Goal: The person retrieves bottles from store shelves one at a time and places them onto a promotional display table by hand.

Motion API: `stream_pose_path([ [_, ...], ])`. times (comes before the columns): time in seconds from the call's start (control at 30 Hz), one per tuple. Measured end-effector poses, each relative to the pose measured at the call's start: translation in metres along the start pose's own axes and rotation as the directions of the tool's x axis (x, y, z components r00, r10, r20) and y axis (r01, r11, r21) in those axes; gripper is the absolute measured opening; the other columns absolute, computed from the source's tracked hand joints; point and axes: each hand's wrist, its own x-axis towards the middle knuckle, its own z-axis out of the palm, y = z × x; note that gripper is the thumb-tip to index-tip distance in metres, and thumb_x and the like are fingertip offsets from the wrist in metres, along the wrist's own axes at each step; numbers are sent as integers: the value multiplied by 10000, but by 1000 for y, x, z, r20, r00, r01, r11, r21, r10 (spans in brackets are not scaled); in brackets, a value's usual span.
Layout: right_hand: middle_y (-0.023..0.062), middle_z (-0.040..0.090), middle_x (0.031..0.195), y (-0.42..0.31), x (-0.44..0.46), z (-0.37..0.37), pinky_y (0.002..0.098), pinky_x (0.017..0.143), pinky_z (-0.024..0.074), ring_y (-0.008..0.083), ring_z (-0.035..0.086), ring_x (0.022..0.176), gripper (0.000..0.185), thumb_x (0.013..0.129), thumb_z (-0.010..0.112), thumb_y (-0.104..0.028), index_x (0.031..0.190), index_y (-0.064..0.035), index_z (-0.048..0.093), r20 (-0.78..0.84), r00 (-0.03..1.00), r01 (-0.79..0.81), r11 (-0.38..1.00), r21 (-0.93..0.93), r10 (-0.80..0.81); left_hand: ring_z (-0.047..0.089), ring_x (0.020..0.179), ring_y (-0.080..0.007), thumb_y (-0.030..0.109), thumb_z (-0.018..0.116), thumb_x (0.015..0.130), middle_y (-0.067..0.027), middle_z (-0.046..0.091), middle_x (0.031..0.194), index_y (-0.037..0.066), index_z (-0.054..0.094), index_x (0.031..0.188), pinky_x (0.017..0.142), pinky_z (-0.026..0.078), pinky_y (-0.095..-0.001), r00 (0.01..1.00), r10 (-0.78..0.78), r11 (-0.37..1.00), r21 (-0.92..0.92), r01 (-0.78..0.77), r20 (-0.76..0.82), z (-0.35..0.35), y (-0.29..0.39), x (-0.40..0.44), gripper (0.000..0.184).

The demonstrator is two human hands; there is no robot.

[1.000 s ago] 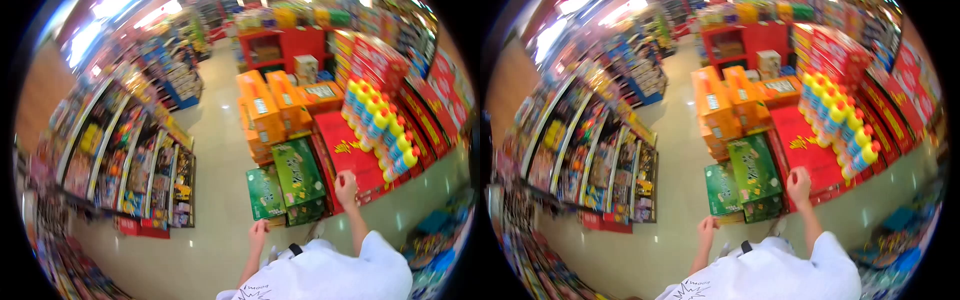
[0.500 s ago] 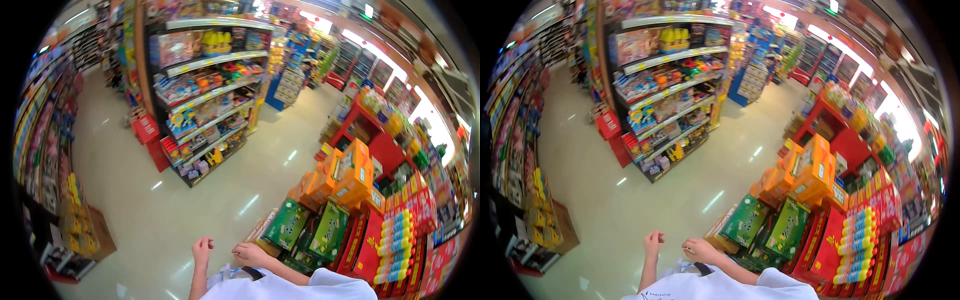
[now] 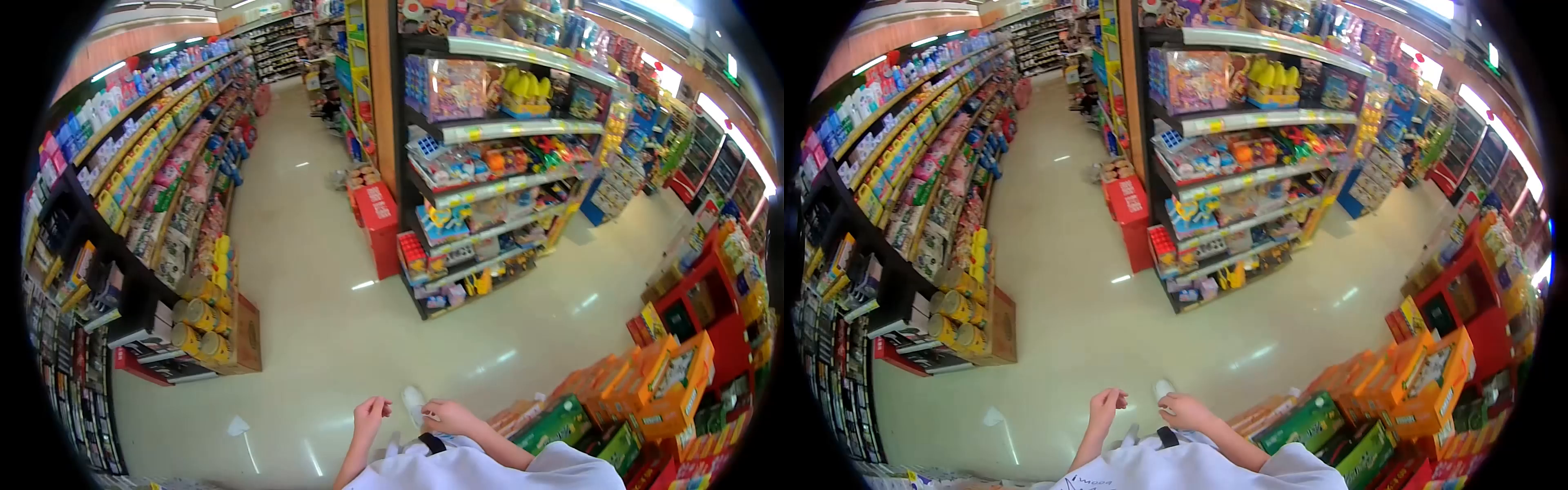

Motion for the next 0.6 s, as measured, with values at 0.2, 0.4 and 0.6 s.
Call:
stream_pose_path([
  [0.2,142,648,943,12,129,-57,374,752,525,277,654,843,224,841,626,-166,1027,-42,635,-102,987,136,986,99,-126,616,691,-105,191,538,961,-54,653,742,-20,689,911,646,510,-246,997,71,989,124,-75,40,8,60,95,264],
  [0.4,123,660,951,24,229,-64,343,776,525,257,660,868,349,852,611,-138,1185,-47,560,-18,996,86,975,203,-84,619,723,-98,168,557,952,-54,662,775,-12,693,952,673,501,-234,976,198,970,162,-182,-90,-22,90,139,226],
  [0.6,83,673,960,17,327,-48,329,810,519,211,661,890,405,885,599,-151,1267,-64,497,238,961,54,942,333,-139,625,740,-117,98,554,937,-73,665,819,-17,658,1052,688,508,-240,945,112,986,-85,-145,-306,-87,85,199,193],
])
